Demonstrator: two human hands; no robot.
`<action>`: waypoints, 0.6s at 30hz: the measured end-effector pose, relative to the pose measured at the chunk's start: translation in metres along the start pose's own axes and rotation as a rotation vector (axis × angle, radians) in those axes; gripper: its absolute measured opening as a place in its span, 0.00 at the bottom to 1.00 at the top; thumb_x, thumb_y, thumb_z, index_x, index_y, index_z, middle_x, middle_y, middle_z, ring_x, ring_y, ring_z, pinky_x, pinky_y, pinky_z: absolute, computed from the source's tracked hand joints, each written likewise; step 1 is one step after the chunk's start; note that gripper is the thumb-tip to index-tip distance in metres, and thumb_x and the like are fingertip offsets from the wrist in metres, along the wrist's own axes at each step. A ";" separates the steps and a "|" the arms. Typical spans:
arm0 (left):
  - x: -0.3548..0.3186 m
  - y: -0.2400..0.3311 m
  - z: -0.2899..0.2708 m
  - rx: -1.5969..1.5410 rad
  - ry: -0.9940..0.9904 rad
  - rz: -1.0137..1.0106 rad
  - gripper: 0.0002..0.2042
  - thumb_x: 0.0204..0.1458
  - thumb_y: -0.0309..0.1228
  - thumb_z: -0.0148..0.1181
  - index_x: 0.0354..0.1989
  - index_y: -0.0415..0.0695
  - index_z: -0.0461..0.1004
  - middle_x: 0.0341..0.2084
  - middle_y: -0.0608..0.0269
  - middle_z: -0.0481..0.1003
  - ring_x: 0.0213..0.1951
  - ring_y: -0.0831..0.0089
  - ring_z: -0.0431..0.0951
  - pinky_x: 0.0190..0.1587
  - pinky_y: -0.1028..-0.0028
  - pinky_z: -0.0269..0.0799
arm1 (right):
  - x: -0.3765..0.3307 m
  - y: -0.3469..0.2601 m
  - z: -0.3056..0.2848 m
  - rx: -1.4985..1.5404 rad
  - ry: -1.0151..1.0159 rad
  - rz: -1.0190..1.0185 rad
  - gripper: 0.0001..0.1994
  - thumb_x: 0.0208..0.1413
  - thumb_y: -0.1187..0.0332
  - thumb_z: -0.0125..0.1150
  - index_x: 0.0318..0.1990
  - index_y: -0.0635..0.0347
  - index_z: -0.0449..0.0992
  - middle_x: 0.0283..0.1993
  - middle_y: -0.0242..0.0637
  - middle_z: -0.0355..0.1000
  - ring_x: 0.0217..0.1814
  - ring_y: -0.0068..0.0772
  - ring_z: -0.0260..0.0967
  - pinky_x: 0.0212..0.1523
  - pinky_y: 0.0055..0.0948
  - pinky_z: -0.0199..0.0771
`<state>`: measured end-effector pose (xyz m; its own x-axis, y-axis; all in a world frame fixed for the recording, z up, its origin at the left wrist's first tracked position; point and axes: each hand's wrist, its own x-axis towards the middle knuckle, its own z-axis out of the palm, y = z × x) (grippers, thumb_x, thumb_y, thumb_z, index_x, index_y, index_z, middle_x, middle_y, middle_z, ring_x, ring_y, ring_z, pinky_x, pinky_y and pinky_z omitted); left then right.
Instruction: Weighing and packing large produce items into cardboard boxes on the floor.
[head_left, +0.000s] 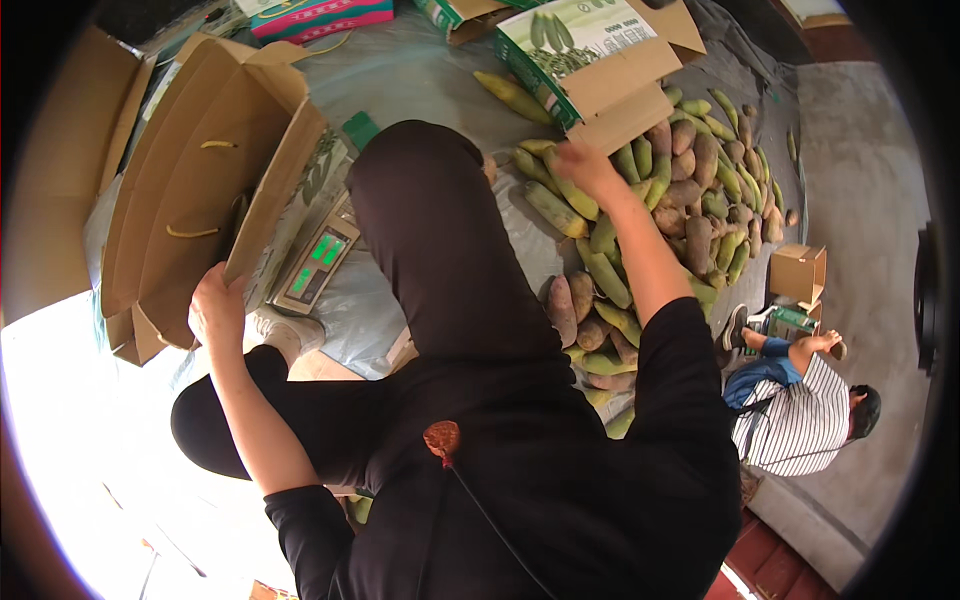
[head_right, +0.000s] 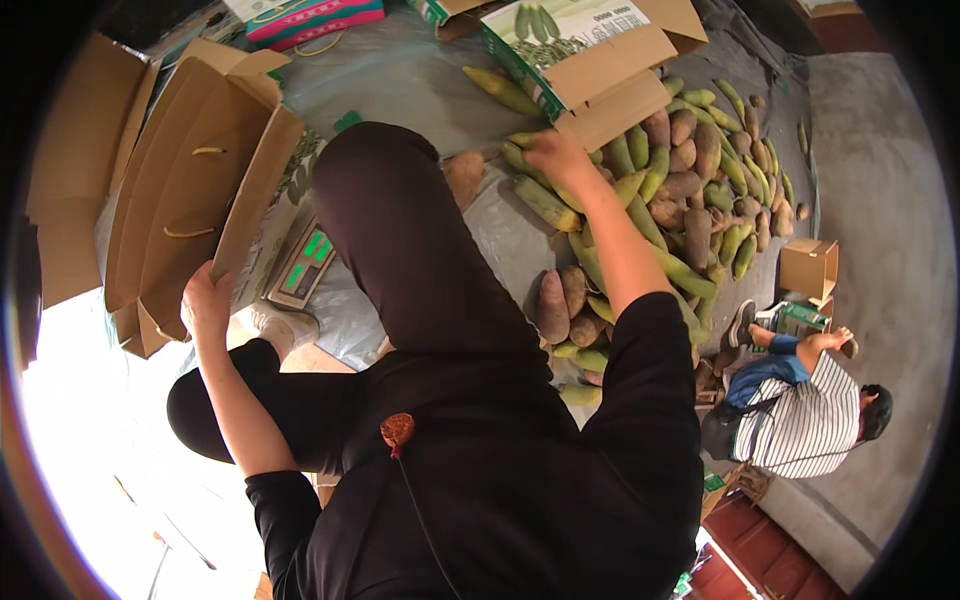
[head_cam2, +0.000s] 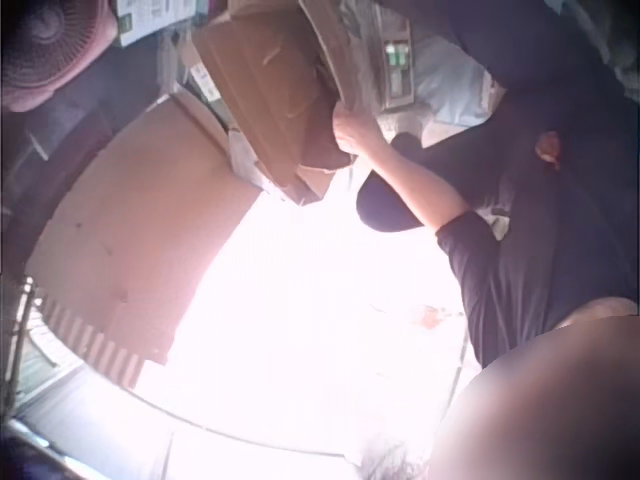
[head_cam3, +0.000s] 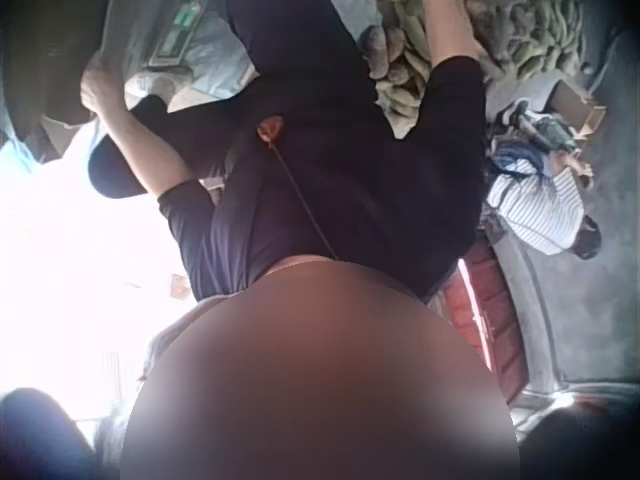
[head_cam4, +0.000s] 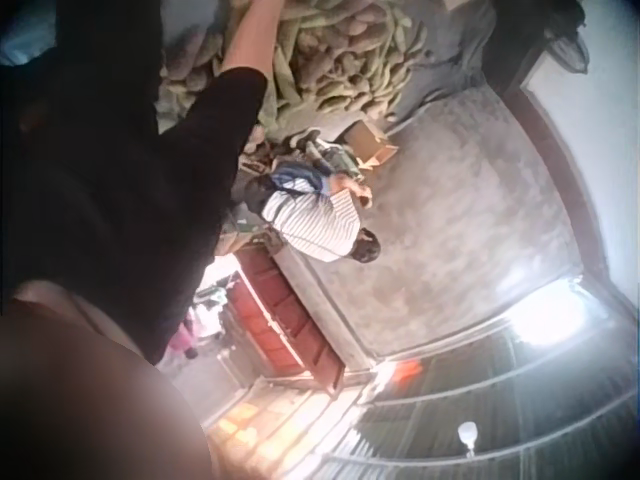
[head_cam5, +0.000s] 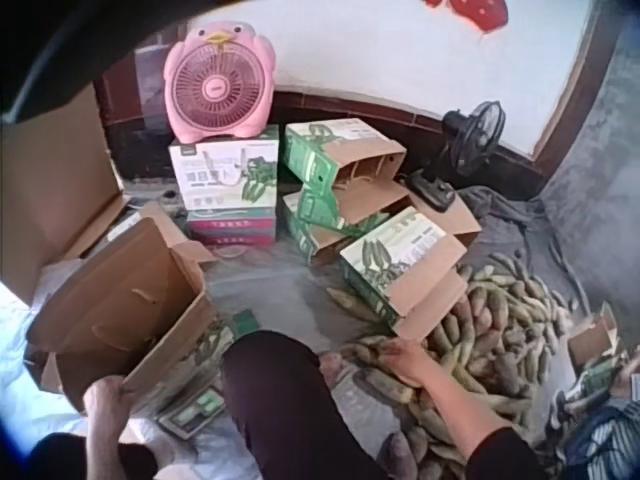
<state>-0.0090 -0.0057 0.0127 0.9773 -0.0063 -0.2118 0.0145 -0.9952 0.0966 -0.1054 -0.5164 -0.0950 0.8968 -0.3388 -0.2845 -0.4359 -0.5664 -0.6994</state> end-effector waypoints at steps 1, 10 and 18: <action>-0.001 -0.005 -0.003 0.010 0.001 0.002 0.14 0.45 0.32 0.58 0.42 0.46 0.75 0.35 0.52 0.76 0.40 0.54 0.75 0.41 0.61 0.69 | -0.013 0.025 0.007 -0.098 -0.044 0.062 0.14 0.46 0.64 0.62 0.38 0.64 0.76 0.38 0.47 0.73 0.41 0.43 0.71 0.42 0.34 0.70; 0.002 -0.005 0.008 -0.003 0.017 0.011 0.13 0.45 0.32 0.57 0.40 0.43 0.75 0.32 0.49 0.76 0.37 0.53 0.76 0.40 0.61 0.69 | -0.105 0.197 0.022 -0.091 0.114 0.754 0.21 0.46 0.65 0.63 0.50 0.61 0.71 0.37 0.38 0.73 0.35 0.29 0.71 0.28 0.28 0.70; 0.006 -0.020 0.018 -0.135 0.059 0.044 0.13 0.43 0.29 0.57 0.39 0.42 0.75 0.32 0.49 0.75 0.36 0.54 0.76 0.40 0.64 0.69 | -0.073 0.247 0.021 0.110 0.765 0.732 0.27 0.42 0.69 0.68 0.50 0.71 0.67 0.43 0.45 0.72 0.41 0.40 0.70 0.40 0.36 0.70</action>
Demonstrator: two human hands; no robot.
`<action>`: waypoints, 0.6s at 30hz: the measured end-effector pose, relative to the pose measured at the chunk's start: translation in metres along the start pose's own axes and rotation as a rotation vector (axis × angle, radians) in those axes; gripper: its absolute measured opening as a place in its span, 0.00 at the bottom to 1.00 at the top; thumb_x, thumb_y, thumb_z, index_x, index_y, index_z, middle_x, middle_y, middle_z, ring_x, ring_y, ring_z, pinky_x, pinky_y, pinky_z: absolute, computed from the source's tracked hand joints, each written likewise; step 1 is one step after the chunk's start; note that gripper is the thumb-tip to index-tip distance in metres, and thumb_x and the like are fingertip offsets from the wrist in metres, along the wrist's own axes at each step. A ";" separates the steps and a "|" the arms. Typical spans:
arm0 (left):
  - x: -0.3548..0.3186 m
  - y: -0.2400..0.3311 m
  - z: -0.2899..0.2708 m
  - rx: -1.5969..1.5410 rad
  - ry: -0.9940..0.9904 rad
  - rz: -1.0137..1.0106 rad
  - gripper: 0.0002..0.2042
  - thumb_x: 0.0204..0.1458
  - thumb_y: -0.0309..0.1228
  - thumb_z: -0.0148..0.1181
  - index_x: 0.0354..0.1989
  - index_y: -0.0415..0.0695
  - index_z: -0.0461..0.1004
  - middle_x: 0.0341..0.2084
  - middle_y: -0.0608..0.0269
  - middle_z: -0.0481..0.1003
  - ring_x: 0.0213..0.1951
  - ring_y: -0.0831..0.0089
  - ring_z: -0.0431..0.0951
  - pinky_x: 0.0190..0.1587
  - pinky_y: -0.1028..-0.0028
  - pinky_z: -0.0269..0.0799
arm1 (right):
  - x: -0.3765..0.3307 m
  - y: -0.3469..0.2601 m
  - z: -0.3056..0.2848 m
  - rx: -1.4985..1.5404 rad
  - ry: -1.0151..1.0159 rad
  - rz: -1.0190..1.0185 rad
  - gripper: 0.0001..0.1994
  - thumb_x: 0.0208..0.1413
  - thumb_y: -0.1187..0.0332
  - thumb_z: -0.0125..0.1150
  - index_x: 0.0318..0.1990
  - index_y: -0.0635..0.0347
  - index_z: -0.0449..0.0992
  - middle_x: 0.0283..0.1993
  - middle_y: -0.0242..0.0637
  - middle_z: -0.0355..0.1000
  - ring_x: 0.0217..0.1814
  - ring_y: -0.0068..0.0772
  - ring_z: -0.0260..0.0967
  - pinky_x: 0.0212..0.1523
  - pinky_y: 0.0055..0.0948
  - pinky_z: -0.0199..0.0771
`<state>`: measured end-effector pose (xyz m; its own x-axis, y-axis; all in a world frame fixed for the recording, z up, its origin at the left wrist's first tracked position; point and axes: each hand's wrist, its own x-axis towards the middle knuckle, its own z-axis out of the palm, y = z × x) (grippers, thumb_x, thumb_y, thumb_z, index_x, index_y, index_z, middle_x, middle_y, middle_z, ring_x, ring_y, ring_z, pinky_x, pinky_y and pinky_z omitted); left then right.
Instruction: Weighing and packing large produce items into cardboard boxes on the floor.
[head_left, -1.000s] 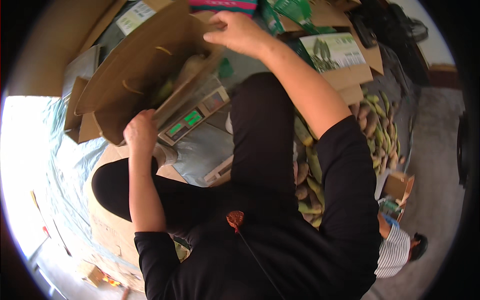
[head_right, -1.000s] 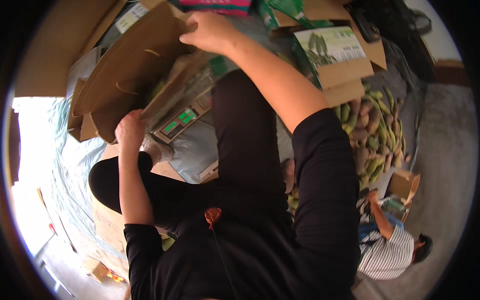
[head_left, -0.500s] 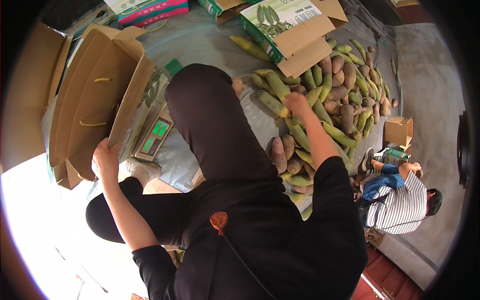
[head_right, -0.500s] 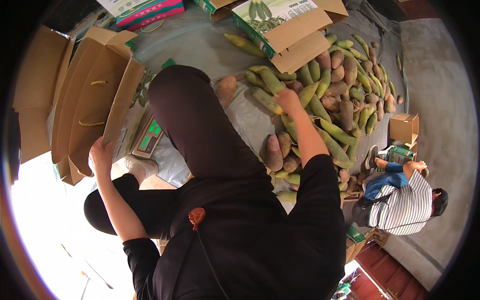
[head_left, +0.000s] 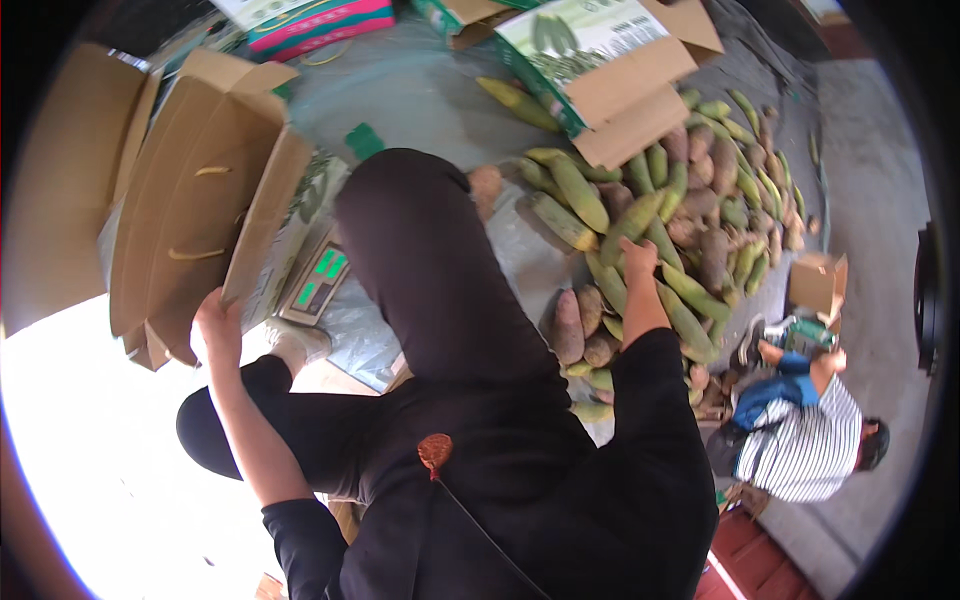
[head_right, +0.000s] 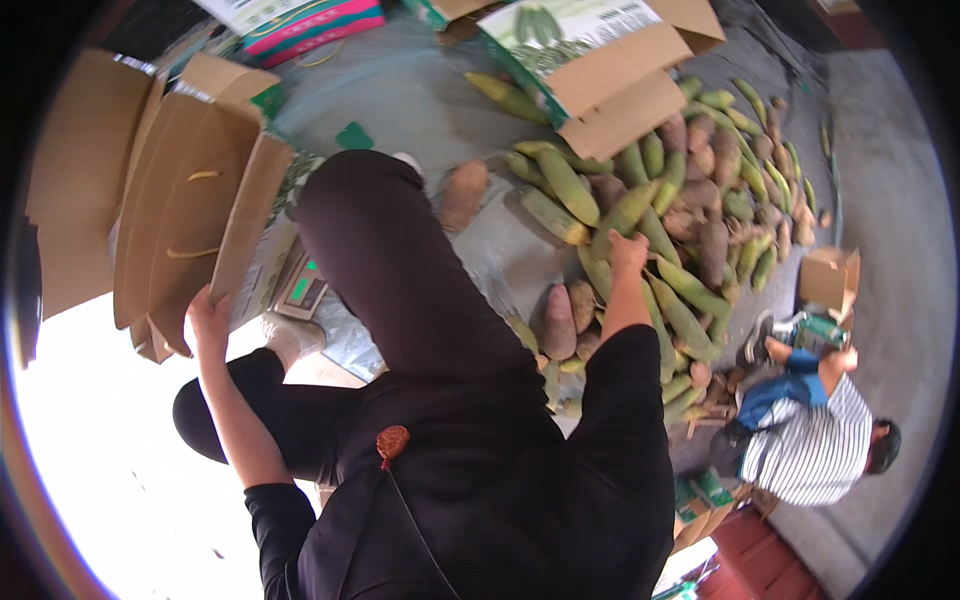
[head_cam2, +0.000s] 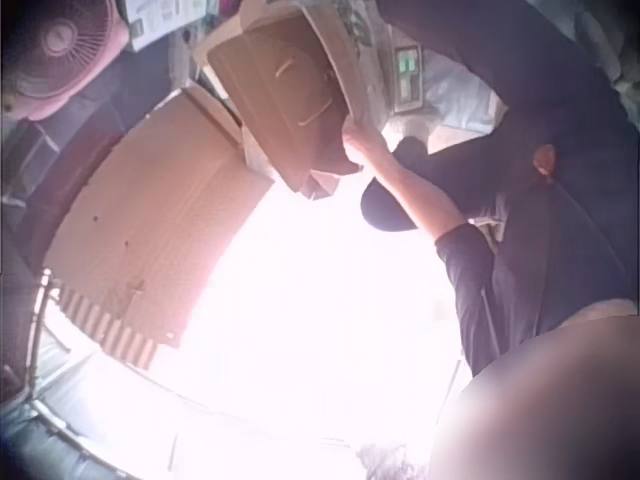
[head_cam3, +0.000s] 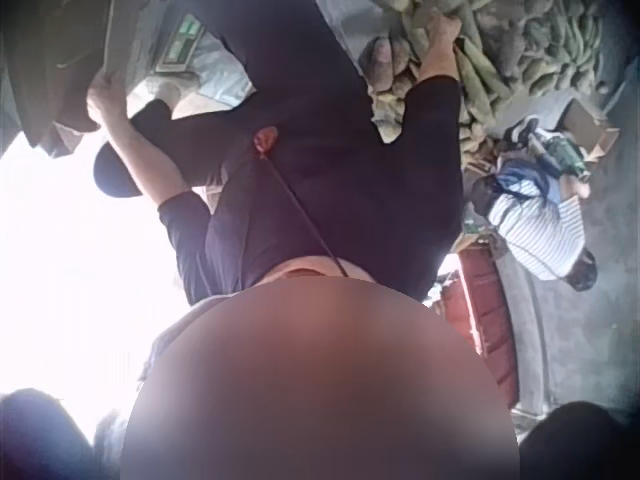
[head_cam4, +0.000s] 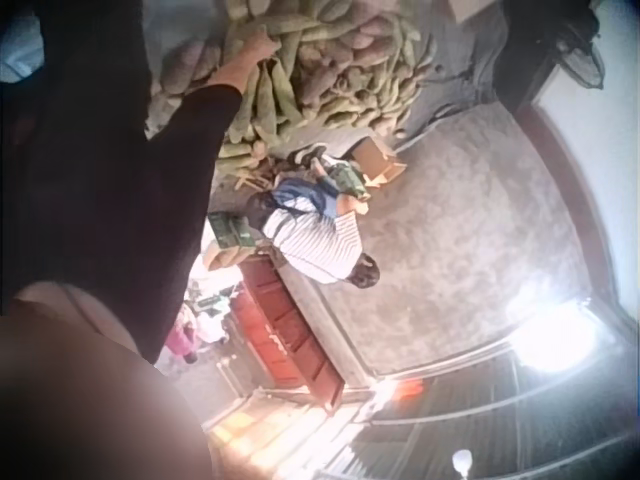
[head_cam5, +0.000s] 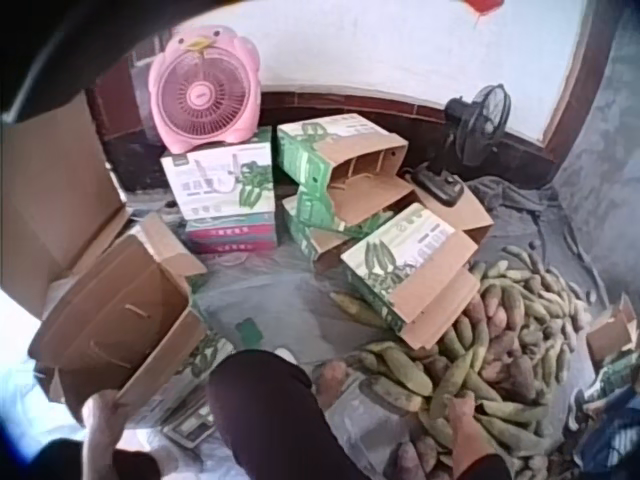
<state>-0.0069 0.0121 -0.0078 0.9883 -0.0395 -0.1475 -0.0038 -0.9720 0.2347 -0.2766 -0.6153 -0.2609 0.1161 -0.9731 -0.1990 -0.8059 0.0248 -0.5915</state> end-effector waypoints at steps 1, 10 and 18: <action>0.012 0.024 0.015 -0.054 -0.063 0.005 0.14 0.42 0.29 0.57 0.40 0.43 0.75 0.33 0.50 0.75 0.38 0.54 0.76 0.41 0.65 0.70 | 0.051 0.033 -0.035 0.097 -0.041 0.050 0.37 0.37 0.63 0.72 0.54 0.72 0.62 0.51 0.51 0.68 0.51 0.45 0.68 0.51 0.34 0.68; -0.004 0.020 -0.008 0.129 -0.079 -0.088 0.09 0.46 0.31 0.56 0.37 0.49 0.76 0.34 0.60 0.75 0.39 0.59 0.75 0.41 0.64 0.70 | 0.013 -0.017 0.015 0.345 -0.186 0.341 0.30 0.40 0.74 0.71 0.53 0.69 0.65 0.48 0.45 0.70 0.44 0.41 0.71 0.42 0.39 0.74; -0.016 0.021 -0.009 0.092 0.008 -0.021 0.07 0.44 0.29 0.58 0.33 0.47 0.76 0.29 0.61 0.74 0.37 0.60 0.75 0.39 0.64 0.71 | -0.003 -0.034 0.012 0.073 -0.211 0.184 0.33 0.38 0.73 0.72 0.54 0.72 0.62 0.51 0.49 0.68 0.49 0.45 0.68 0.47 0.41 0.71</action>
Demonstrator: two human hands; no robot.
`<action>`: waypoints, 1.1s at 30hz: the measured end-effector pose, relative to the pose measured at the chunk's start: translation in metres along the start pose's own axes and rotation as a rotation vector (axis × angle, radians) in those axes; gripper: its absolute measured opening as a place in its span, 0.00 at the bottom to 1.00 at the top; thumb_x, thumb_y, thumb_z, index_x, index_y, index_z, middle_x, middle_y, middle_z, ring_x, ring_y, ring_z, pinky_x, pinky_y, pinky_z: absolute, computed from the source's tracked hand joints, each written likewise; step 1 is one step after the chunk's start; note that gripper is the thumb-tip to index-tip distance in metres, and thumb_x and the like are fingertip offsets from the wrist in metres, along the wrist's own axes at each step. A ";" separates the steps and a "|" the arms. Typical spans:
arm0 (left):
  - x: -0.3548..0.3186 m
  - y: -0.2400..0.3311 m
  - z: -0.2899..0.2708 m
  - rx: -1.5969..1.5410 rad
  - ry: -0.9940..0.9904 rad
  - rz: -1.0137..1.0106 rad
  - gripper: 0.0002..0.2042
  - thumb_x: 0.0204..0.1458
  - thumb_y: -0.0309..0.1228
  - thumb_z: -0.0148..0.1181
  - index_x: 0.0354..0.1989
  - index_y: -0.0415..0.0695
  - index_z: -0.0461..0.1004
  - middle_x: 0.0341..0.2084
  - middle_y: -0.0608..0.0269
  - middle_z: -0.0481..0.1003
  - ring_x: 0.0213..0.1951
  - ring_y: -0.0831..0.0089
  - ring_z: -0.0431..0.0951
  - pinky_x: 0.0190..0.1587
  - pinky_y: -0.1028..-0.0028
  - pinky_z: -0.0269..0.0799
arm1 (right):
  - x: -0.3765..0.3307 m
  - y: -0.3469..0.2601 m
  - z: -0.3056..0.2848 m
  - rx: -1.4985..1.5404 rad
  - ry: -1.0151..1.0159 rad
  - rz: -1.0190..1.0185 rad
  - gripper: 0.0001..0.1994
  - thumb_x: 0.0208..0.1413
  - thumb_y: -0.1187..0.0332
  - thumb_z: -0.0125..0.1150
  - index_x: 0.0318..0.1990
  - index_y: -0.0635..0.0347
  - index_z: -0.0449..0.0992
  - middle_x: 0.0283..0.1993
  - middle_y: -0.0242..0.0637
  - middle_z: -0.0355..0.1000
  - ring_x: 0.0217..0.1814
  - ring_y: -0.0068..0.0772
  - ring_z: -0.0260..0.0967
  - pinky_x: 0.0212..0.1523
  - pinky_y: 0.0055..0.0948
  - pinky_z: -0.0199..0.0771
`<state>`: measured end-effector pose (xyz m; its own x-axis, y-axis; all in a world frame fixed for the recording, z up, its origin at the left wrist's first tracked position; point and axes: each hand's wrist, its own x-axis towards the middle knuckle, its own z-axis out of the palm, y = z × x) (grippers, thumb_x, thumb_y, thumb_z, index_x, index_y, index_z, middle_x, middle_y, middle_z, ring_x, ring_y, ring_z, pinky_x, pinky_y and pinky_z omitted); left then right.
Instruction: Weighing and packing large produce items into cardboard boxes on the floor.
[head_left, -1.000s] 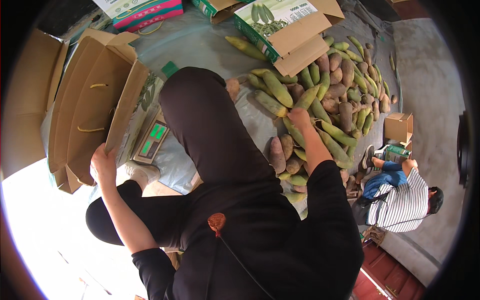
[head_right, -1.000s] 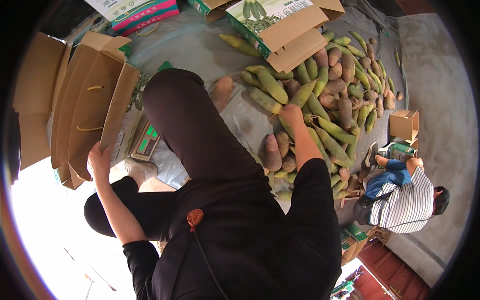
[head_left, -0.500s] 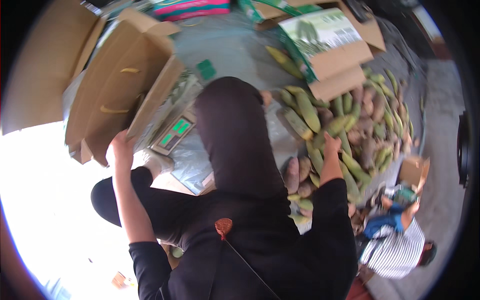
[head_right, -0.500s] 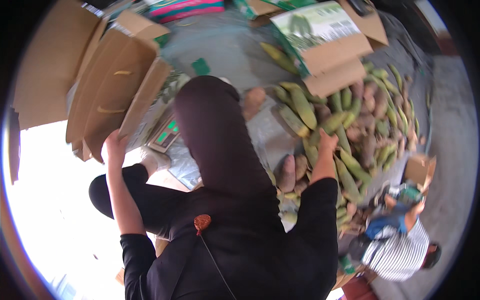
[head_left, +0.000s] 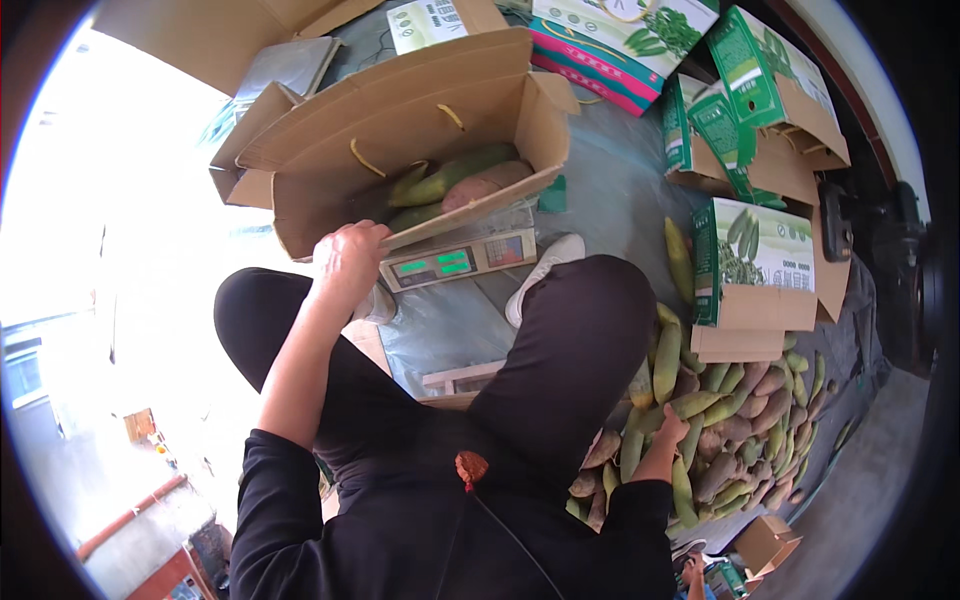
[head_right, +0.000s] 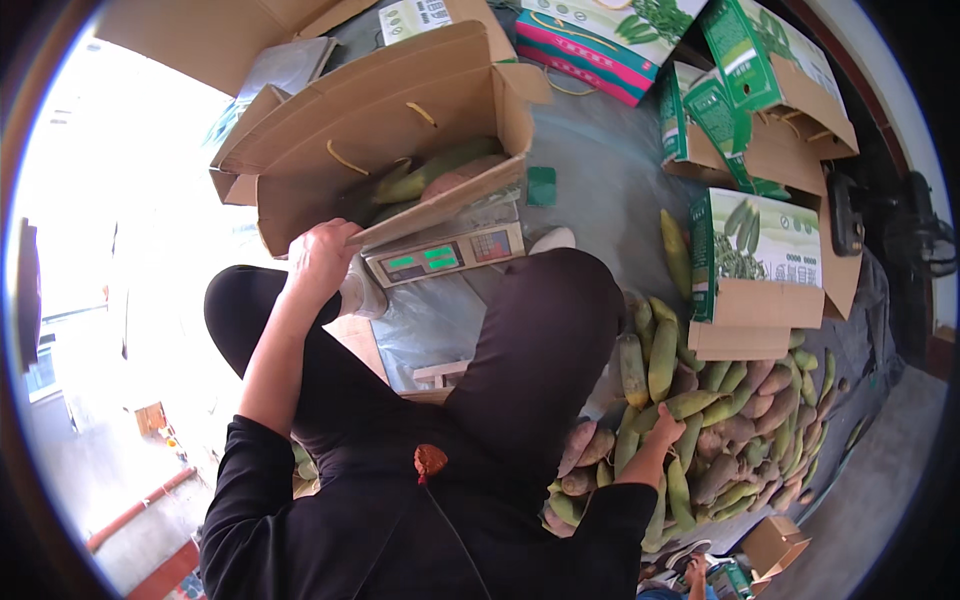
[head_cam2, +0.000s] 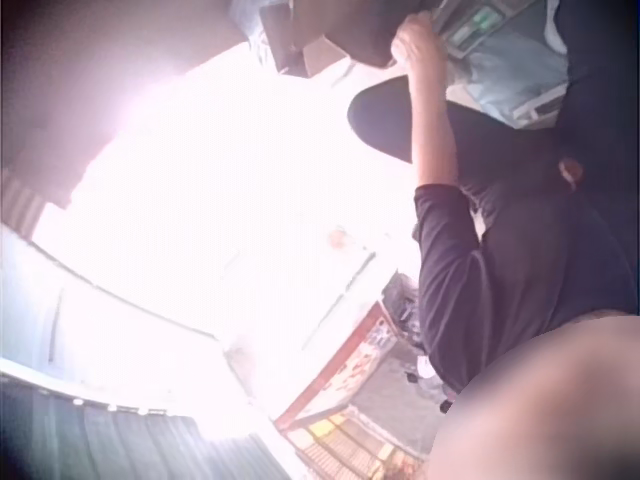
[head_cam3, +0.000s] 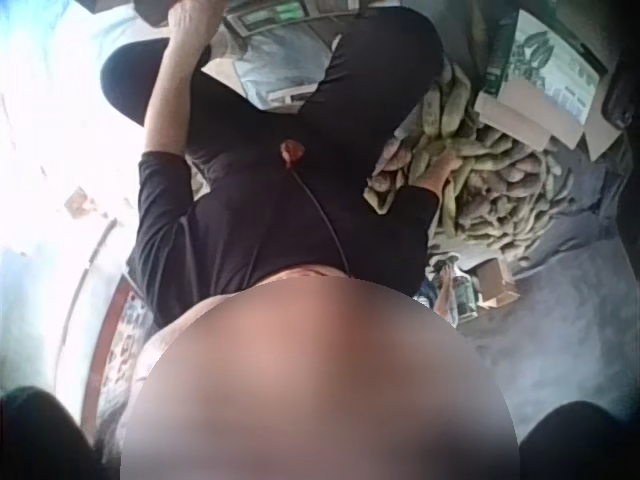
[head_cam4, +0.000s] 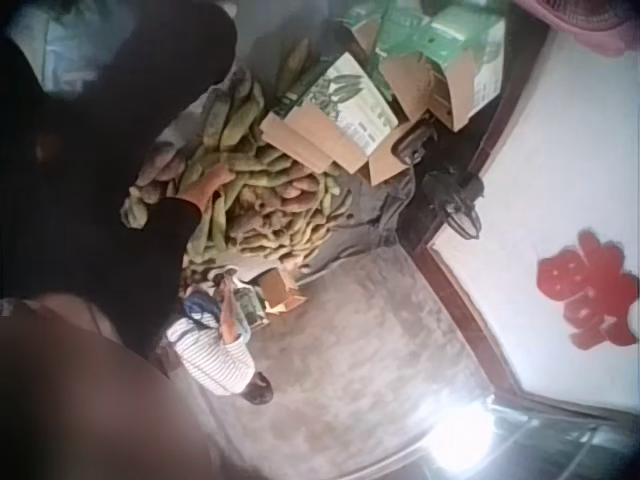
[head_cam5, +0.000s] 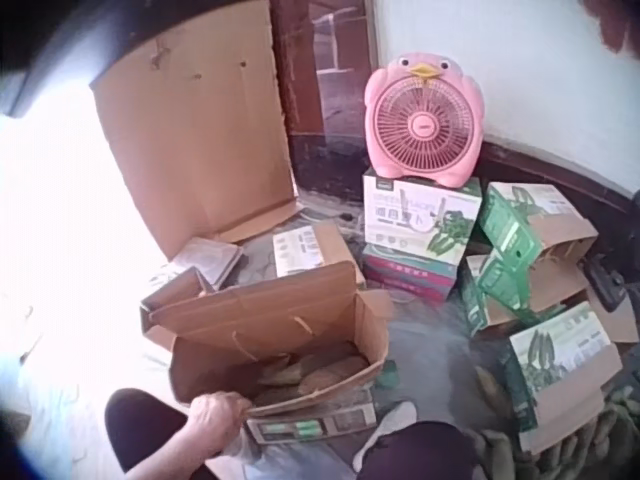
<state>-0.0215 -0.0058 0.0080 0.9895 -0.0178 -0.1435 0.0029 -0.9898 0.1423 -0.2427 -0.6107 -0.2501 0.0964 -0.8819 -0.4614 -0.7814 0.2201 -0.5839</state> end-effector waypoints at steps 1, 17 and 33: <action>0.001 0.000 0.000 -0.023 -0.003 0.016 0.07 0.43 0.28 0.59 0.33 0.46 0.75 0.29 0.59 0.73 0.37 0.58 0.75 0.39 0.63 0.70 | -0.004 0.002 0.001 -0.001 -0.008 -0.009 0.33 0.38 0.73 0.72 0.54 0.72 0.62 0.51 0.49 0.68 0.49 0.45 0.68 0.47 0.41 0.71; -0.024 0.017 -0.005 0.282 -0.059 0.120 0.08 0.42 0.26 0.53 0.33 0.43 0.69 0.30 0.61 0.71 0.36 0.66 0.75 0.36 0.68 0.70 | -0.213 -0.248 0.023 0.033 -0.619 -0.851 0.30 0.44 0.83 0.60 0.57 0.67 0.58 0.55 0.40 0.62 0.55 0.34 0.62 0.54 0.30 0.64; -0.024 0.012 -0.009 0.232 0.098 0.157 0.09 0.42 0.26 0.55 0.34 0.41 0.67 0.29 0.60 0.72 0.34 0.66 0.74 0.37 0.69 0.66 | -0.484 -0.345 0.144 0.497 -1.556 -0.309 0.23 0.49 0.63 0.65 0.52 0.51 0.64 0.50 0.30 0.65 0.51 0.32 0.62 0.52 0.40 0.60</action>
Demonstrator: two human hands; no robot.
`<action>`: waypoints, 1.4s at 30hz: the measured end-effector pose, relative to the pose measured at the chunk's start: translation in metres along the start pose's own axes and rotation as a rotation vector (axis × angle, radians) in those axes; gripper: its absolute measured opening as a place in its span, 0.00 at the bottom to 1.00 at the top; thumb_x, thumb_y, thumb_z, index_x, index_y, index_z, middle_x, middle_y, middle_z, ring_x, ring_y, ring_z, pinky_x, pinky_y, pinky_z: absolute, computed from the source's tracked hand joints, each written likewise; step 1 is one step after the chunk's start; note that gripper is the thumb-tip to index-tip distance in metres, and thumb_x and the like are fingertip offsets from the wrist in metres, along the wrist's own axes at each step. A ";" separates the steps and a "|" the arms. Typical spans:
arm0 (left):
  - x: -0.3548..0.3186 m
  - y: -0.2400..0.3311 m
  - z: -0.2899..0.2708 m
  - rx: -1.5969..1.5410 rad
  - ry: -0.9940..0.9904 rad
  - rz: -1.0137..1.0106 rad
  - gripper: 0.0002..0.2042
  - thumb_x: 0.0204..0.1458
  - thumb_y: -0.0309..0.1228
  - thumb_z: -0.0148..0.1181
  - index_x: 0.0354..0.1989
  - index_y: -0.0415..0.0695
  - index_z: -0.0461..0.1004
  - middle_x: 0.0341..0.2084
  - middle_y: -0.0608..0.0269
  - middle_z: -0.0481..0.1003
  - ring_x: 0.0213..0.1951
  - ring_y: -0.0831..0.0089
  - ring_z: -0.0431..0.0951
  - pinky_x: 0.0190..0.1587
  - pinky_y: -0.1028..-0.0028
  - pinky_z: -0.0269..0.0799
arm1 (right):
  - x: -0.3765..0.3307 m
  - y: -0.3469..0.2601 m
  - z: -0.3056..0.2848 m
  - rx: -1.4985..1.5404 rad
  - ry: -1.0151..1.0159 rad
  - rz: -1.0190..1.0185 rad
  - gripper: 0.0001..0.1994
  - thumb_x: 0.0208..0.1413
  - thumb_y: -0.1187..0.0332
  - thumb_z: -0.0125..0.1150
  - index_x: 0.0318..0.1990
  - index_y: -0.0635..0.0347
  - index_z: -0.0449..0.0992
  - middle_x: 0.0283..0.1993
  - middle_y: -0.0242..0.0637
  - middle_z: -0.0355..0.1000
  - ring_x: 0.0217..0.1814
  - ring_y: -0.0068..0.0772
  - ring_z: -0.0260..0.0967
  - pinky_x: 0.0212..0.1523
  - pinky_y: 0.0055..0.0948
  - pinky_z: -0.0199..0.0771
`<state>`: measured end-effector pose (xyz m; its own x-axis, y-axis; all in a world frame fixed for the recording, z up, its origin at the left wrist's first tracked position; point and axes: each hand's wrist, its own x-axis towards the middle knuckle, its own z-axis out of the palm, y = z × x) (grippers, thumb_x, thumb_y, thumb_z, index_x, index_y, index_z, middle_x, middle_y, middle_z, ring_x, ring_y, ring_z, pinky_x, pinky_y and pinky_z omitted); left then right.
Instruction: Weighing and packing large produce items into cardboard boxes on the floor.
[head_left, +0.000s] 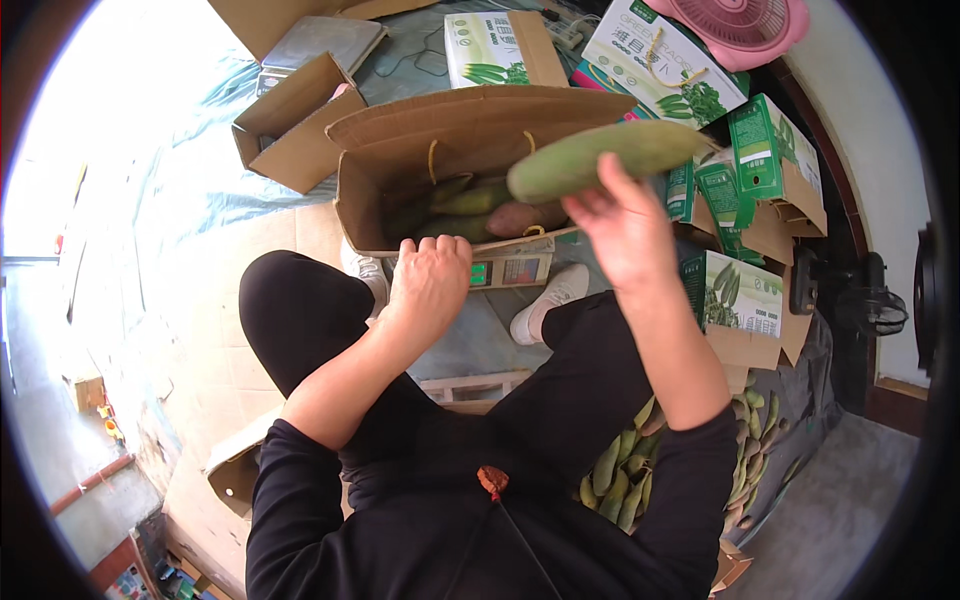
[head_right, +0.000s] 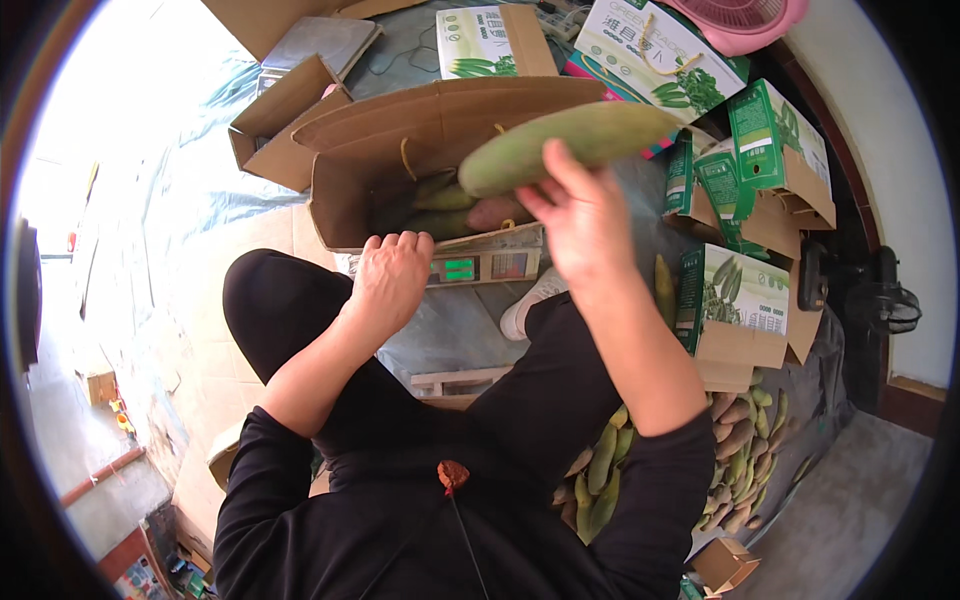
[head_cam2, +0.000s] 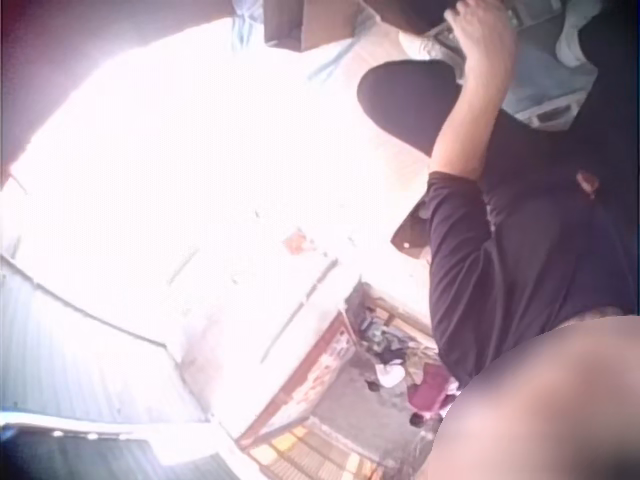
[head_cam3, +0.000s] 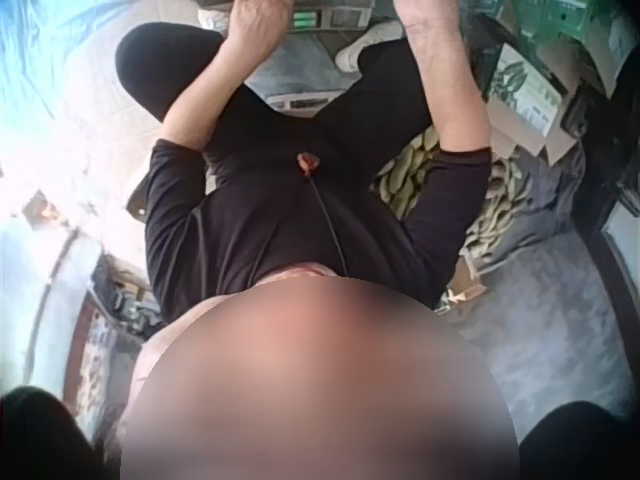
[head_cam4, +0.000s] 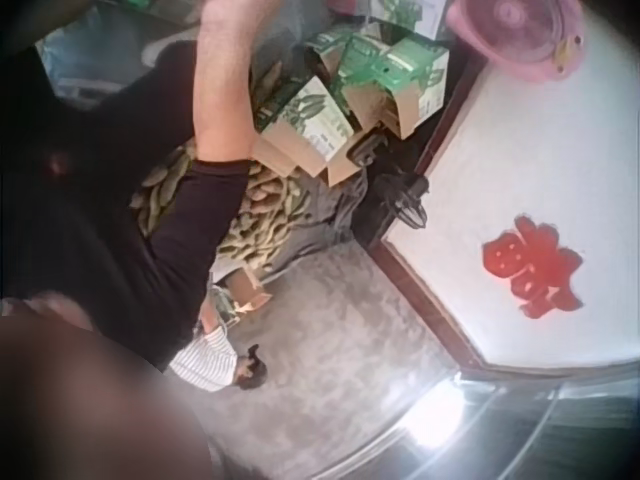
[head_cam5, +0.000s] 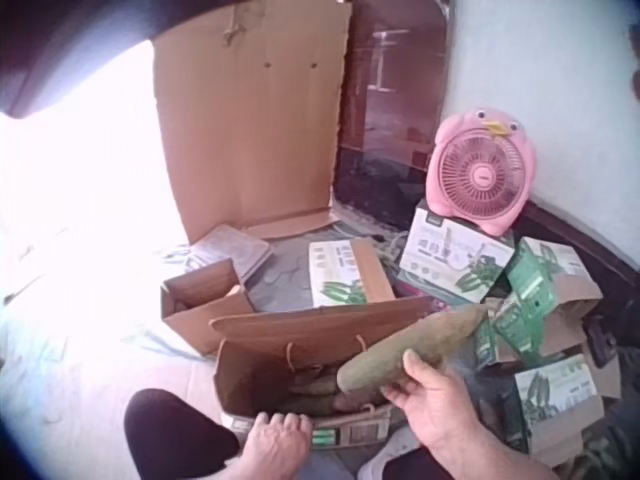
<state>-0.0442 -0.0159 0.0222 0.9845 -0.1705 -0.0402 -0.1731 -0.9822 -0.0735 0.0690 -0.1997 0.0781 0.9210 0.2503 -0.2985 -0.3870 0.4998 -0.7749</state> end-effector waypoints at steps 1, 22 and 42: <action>0.000 0.001 0.001 0.006 -0.013 -0.003 0.09 0.43 0.27 0.55 0.33 0.42 0.67 0.29 0.60 0.72 0.34 0.66 0.74 0.37 0.68 0.66 | 0.005 0.014 0.007 -0.008 0.008 0.029 0.23 0.48 0.63 0.65 0.52 0.51 0.64 0.49 0.30 0.65 0.51 0.32 0.62 0.52 0.41 0.61; 0.013 -0.005 0.004 -0.151 0.076 -0.059 0.14 0.43 0.30 0.62 0.39 0.43 0.69 0.35 0.58 0.73 0.43 0.59 0.72 0.47 0.61 0.65 | -0.078 -0.059 -0.167 -0.711 0.321 -0.309 0.15 0.54 0.65 0.58 0.47 0.61 0.72 0.39 0.32 0.73 0.38 0.23 0.70 0.36 0.21 0.67; 0.022 0.001 0.004 -0.371 0.104 -0.114 0.11 0.47 0.32 0.59 0.38 0.42 0.75 0.33 0.55 0.75 0.38 0.56 0.74 0.43 0.64 0.68 | -0.235 0.136 -0.491 -1.635 1.036 0.366 0.22 0.38 0.59 0.64 0.42 0.61 0.73 0.44 0.50 0.72 0.52 0.50 0.66 0.50 0.41 0.66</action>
<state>-0.0232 -0.0202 0.0167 0.9976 -0.0477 0.0496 -0.0602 -0.9538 0.2943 -0.1785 -0.5974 -0.2307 0.7229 -0.6545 -0.2215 -0.6859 -0.7186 -0.1148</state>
